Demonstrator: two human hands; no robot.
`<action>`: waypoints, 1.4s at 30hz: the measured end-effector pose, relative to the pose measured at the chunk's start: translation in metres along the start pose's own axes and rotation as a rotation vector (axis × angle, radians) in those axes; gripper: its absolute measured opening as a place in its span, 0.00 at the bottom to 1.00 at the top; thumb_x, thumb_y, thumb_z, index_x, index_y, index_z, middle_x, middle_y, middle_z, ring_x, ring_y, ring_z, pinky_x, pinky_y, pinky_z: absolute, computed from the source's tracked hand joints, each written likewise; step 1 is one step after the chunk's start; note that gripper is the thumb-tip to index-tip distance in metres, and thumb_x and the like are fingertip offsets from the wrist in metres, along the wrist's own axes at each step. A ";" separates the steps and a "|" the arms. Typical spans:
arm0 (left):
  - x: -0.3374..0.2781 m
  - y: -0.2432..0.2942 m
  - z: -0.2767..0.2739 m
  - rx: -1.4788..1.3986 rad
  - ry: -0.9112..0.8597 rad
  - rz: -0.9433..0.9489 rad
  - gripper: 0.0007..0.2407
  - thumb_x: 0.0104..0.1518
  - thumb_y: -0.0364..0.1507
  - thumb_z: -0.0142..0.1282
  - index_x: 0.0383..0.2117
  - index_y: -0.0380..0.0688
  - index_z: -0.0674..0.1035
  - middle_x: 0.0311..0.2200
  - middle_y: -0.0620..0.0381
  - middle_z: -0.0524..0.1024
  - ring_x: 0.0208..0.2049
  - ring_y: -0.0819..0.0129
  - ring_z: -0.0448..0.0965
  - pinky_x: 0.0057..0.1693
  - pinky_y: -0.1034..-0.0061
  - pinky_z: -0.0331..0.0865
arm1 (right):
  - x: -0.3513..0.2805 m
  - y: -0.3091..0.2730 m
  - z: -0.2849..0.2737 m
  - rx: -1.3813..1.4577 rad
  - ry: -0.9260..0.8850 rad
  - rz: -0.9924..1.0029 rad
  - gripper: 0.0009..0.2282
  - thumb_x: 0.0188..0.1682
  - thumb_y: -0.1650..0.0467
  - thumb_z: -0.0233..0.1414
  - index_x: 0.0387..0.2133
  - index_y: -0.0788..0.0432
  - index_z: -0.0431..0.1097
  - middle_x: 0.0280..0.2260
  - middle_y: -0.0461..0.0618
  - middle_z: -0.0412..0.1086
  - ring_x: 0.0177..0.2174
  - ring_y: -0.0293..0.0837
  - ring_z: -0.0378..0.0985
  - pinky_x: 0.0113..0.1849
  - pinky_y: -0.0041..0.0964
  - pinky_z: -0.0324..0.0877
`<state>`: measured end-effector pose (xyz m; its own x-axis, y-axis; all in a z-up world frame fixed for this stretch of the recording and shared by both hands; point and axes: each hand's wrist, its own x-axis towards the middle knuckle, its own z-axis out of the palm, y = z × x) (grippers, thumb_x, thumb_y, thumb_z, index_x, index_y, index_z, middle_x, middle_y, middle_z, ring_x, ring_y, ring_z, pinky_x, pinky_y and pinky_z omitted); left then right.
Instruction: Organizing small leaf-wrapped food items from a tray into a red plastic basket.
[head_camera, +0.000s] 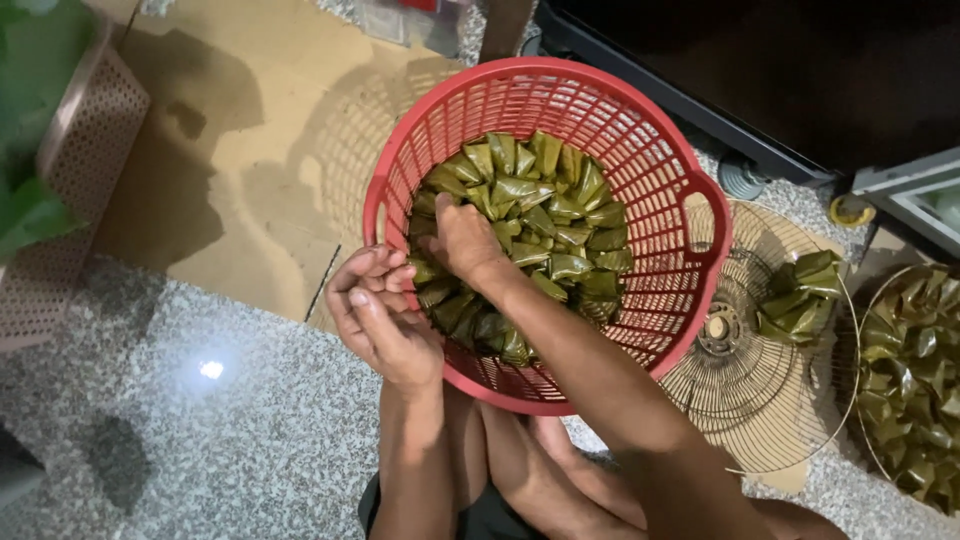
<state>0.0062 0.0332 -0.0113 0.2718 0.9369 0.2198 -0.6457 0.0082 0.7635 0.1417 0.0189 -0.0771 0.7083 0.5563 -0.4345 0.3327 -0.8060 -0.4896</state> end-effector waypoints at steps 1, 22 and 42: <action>0.000 0.001 0.000 0.004 -0.004 -0.004 0.14 0.70 0.36 0.39 0.46 0.35 0.69 0.46 0.46 0.72 0.45 0.68 0.79 0.47 0.83 0.78 | -0.012 -0.005 -0.013 -0.004 0.007 -0.013 0.26 0.48 0.65 0.60 0.54 0.69 0.60 0.41 0.74 0.74 0.46 0.72 0.77 0.49 0.65 0.74; -0.002 0.005 -0.006 0.111 -0.045 -0.036 0.16 0.69 0.45 0.42 0.44 0.44 0.72 0.39 0.58 0.75 0.38 0.76 0.78 0.44 0.86 0.77 | -0.261 0.390 -0.090 0.057 0.974 0.221 0.09 0.56 0.71 0.57 0.36 0.70 0.75 0.30 0.65 0.75 0.28 0.59 0.80 0.29 0.47 0.72; -0.009 0.005 0.004 0.047 -0.016 -0.126 0.12 0.70 0.38 0.45 0.41 0.42 0.75 0.32 0.58 0.75 0.29 0.78 0.72 0.40 0.89 0.69 | -0.223 0.512 -0.125 -0.211 0.385 1.039 0.35 0.47 0.42 0.51 0.47 0.62 0.77 0.70 0.68 0.40 0.67 0.71 0.41 0.57 0.76 0.54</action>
<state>0.0032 0.0233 -0.0065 0.3601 0.9239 0.1296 -0.5714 0.1086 0.8135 0.2317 -0.5435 -0.1367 0.8359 -0.4737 -0.2772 -0.4568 -0.8805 0.1270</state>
